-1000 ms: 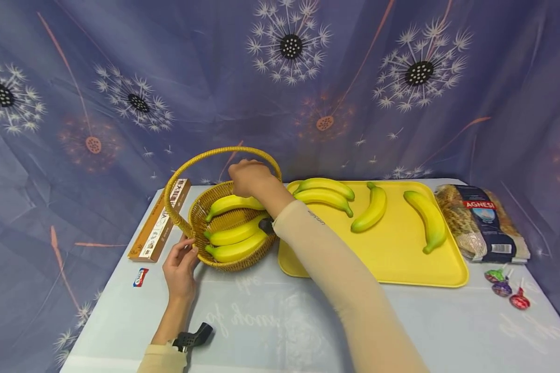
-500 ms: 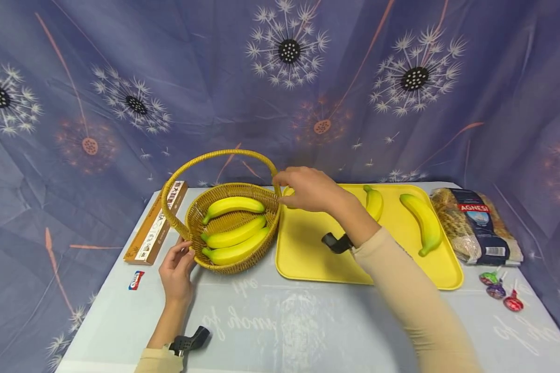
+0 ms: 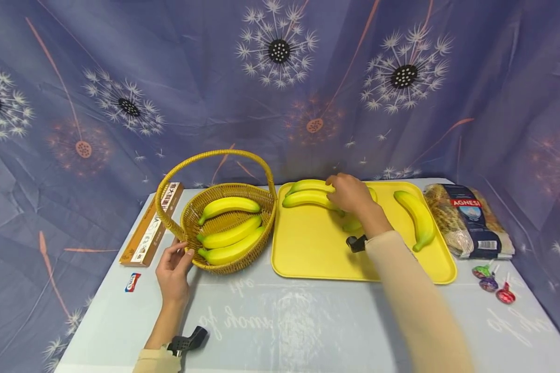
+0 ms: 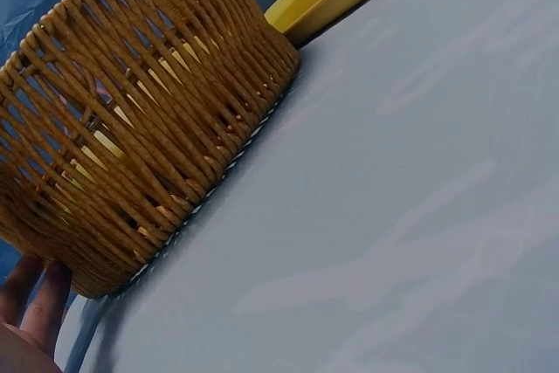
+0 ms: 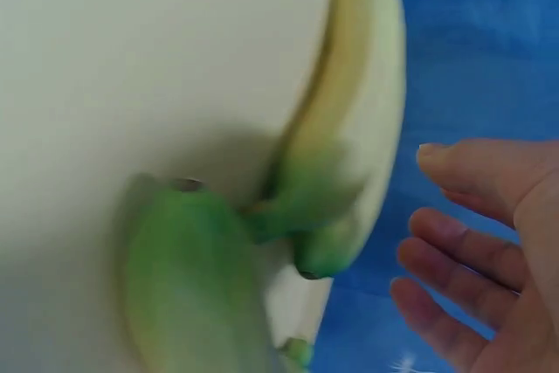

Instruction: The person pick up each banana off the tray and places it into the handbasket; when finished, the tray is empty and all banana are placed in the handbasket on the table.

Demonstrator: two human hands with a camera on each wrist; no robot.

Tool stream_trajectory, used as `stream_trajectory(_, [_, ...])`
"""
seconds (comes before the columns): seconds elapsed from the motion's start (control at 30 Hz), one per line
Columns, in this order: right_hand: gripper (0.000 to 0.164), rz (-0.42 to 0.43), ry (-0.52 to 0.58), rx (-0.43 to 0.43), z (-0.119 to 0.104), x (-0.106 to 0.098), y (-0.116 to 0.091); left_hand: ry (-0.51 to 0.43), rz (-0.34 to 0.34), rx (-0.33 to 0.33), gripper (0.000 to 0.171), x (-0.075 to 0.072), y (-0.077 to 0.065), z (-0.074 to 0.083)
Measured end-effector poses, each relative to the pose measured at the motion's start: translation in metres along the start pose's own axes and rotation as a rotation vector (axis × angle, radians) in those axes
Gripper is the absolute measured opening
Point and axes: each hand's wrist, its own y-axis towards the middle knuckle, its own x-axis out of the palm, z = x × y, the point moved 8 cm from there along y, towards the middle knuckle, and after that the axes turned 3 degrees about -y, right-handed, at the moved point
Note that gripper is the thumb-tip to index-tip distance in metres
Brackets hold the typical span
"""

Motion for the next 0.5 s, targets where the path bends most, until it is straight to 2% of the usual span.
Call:
stream_trajectory(0.1, [0.042, -0.026, 0.015, -0.001, 0.006, 0.013, 0.006, 0.005, 0.013, -0.007, 0.025, -0.003, 0.001, -0.006])
stream_trajectory(0.3, [0.04, -0.021, -0.014, -0.051, -0.001, 0.025, 0.018, -0.031, 0.02, -0.021, 0.027, -0.005, 0.001, -0.008])
stream_trajectory(0.5, [0.044, -0.042, -0.021, -0.029, -0.003, 0.035, 0.023, -0.034, 0.022, -0.035, 0.027, -0.003, 0.001, -0.01])
